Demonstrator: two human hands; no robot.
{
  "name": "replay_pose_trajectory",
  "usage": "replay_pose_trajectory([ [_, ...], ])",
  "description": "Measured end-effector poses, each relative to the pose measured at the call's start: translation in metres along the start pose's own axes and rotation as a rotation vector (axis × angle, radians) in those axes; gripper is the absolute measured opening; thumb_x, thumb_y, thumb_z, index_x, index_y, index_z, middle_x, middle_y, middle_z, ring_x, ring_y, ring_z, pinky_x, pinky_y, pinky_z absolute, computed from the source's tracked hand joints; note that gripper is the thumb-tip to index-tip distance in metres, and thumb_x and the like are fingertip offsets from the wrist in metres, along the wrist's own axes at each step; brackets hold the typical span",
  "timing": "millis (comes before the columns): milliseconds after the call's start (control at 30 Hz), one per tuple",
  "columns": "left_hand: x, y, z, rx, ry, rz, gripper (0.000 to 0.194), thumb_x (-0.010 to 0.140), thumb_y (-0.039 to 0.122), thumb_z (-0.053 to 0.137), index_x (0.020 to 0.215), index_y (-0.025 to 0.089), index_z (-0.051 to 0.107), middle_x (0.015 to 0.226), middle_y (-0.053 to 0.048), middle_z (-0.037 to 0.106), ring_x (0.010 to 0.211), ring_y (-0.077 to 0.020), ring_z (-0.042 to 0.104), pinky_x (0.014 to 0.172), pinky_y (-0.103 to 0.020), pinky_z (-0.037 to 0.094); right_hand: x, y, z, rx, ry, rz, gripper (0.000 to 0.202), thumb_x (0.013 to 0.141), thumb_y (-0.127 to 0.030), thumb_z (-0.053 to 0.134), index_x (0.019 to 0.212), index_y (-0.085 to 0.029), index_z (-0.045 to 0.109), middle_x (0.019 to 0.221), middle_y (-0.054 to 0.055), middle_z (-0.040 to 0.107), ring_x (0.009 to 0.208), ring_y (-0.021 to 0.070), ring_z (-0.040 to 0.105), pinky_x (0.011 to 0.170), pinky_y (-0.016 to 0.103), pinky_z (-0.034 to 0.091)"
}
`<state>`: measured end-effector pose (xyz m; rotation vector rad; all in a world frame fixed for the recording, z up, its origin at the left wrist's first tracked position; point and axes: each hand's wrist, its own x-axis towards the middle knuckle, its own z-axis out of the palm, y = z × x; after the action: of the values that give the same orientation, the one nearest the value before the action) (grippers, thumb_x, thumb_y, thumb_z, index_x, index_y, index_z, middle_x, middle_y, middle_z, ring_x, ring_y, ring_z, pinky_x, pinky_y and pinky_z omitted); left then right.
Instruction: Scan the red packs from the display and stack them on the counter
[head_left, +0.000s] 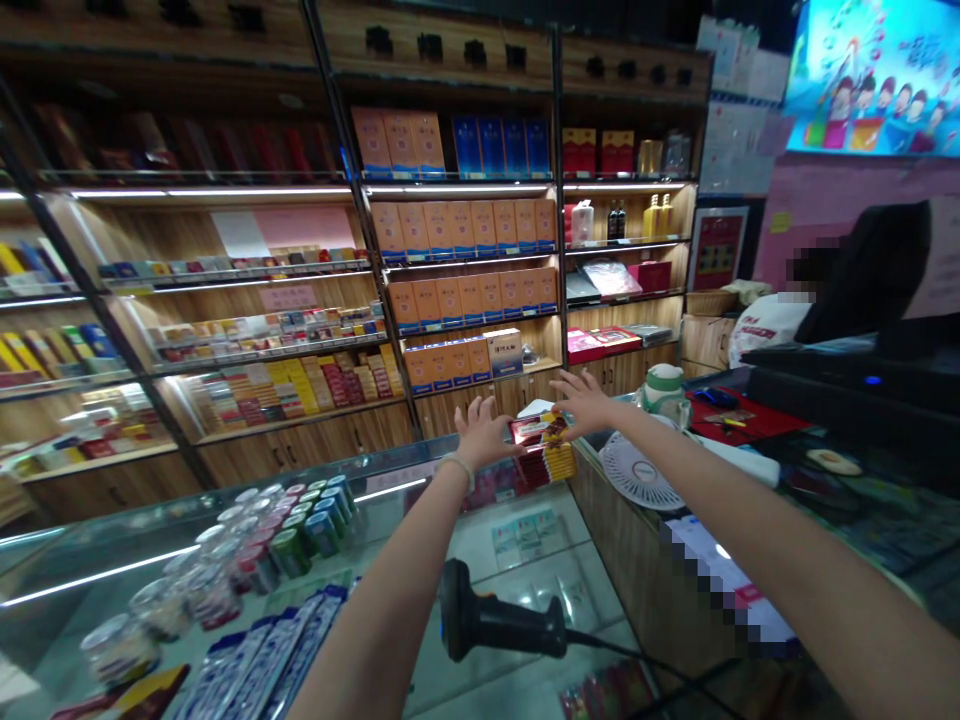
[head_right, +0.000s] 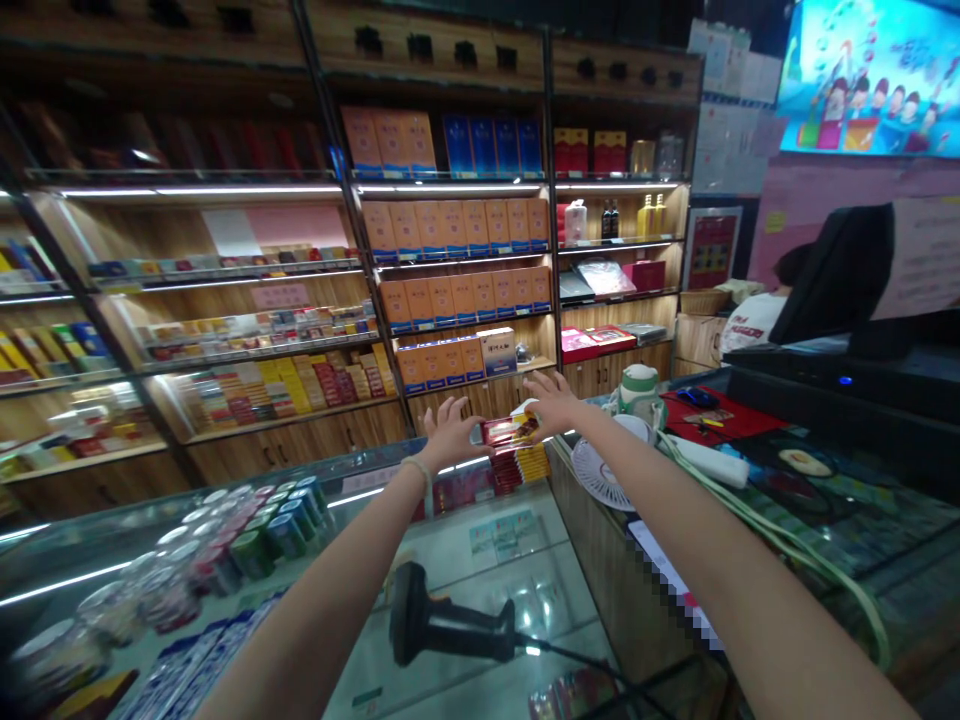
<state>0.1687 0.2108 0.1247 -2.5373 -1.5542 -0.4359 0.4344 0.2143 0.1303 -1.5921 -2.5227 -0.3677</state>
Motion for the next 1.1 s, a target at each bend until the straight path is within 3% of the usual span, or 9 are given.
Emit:
replay_pose_trajectory([
  [467,0.015,-0.015,0.036,-0.007,-0.102,-0.010,0.069,0.074,0.078,0.067,0.131,0.039,0.067,0.169,-0.008,0.029,0.159,-0.0386,0.010,0.122,-0.071,0.001,0.013,0.007,0.027,0.048,-0.165,0.047,0.069,0.073,-0.063,0.074,0.134,-0.030,0.068,0.173,0.010,0.016,0.159,0.0395,-0.002,0.122,0.068,-0.005],
  [733,0.019,-0.019,0.050,-0.009,-0.170,-0.009,0.071,0.075,0.082,0.062,0.130,0.039,0.068,0.167,-0.008,0.034,0.158,-0.0401,0.015,0.121,-0.072,0.008,0.015,0.006,0.036,0.062,-0.271,0.072,0.070,0.075,-0.065,0.070,0.136,-0.032,0.067,0.173,0.010,0.017,0.160,0.0387,-0.001,0.122,0.069,-0.001],
  [1100,0.012,-0.011,0.044,0.001,-0.217,0.007,0.075,0.080,0.082,0.055,0.137,0.034,0.064,0.171,-0.011,0.025,0.159,-0.0388,0.012,0.121,-0.072,0.008,0.014,0.003,0.039,0.078,-0.305,0.065,0.074,0.077,-0.069,0.066,0.142,-0.033,0.062,0.172,0.009,0.022,0.159,0.0394,0.001,0.121,0.070,-0.006],
])
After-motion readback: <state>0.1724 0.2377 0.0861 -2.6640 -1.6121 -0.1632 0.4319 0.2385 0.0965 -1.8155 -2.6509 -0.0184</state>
